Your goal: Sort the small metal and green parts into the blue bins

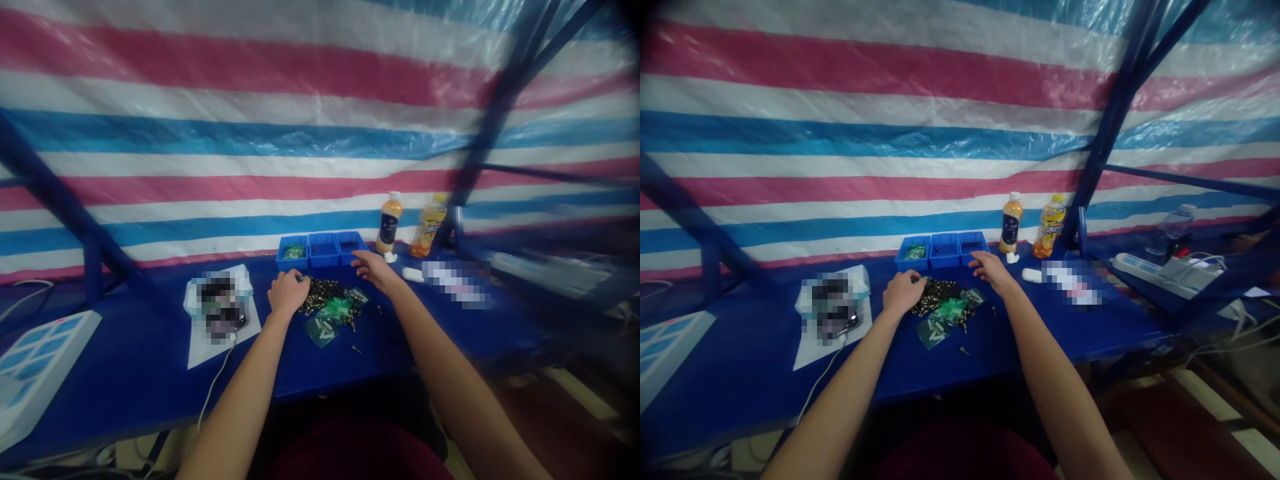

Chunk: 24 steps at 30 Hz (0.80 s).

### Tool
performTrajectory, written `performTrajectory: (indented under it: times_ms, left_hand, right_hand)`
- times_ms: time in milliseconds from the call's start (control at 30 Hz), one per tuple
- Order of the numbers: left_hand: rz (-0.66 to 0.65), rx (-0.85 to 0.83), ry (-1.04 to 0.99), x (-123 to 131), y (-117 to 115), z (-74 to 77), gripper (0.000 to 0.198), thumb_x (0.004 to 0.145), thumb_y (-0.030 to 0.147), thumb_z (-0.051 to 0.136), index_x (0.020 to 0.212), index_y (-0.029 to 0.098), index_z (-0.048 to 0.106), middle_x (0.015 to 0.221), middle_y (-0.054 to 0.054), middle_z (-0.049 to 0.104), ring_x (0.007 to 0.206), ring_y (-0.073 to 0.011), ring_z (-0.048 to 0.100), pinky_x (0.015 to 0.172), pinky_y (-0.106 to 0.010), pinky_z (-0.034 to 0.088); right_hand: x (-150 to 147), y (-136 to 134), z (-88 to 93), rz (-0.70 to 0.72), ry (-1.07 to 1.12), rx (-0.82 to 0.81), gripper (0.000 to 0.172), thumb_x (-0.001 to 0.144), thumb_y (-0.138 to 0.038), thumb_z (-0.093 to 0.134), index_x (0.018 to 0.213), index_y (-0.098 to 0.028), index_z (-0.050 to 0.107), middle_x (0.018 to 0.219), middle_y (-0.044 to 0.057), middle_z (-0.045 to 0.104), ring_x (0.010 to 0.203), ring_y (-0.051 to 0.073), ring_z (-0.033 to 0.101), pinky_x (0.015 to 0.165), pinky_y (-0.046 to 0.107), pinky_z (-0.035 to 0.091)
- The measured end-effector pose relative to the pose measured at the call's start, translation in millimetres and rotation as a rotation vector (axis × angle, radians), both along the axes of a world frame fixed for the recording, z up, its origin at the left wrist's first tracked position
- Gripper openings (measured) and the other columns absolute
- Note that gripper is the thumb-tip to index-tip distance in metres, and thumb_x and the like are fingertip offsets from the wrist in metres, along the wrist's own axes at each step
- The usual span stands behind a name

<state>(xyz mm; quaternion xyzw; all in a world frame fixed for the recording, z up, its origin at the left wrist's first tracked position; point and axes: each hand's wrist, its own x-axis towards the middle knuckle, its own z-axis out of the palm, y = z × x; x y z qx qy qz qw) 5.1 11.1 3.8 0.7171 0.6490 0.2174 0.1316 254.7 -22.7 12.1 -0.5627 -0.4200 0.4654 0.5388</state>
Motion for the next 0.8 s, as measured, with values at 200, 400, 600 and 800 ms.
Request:
performTrajectory:
  times_ms: [200,400,600,800]
  left_hand:
    - [0.001,-0.016,-0.004,0.1,-2.7,2.7,0.038,0.083,0.056,0.050,0.103,0.030,0.068,0.117,-0.012,0.063,0.108,-0.0387,0.059,0.085,-0.053,0.046]
    - [-0.004,-0.031,-0.002,0.2,-4.3,4.0,0.041,0.083,0.059,0.047,0.104,0.030,0.068,0.119,-0.012,0.063,0.110,-0.0389,0.057,0.087,-0.053,0.045]
    - [0.003,-0.022,-0.002,1.3,-7.9,4.9,0.039,0.083,0.057,0.049,0.104,0.030,0.069,0.119,-0.012,0.062,0.110,-0.0388,0.057,0.088,-0.051,0.044]
    - [0.003,-0.029,-0.039,0.5,-3.9,4.4,0.040,0.081,0.058,0.051,0.103,0.030,0.069,0.119,-0.012,0.063,0.110,-0.0400,0.057,0.087,-0.052,0.043]
  right_hand:
    - [16.5,-16.5,7.1,0.489,-0.635,0.070,0.022,0.072,-0.030,0.074,0.093,-0.028,0.078,0.093,0.003,0.073,0.088,0.023,0.063,0.079,0.034,0.048]
    - [37.3,-27.0,11.7,0.551,-0.944,-0.023,0.052,0.064,-0.049,0.082,0.114,-0.033,0.074,0.116,0.006,0.063,0.110,0.029,0.056,0.100,0.042,0.041]
    - [34.2,-21.3,4.1,0.617,-1.056,-0.029,0.057,0.072,-0.051,0.076,0.126,-0.034,0.066,0.121,0.008,0.054,0.118,0.031,0.049,0.105,0.045,0.036]
    - [31.9,-21.0,3.3,0.529,-1.001,-0.025,0.050,0.070,-0.043,0.077,0.115,-0.026,0.066,0.108,0.007,0.056,0.102,0.026,0.054,0.093,0.040,0.043]
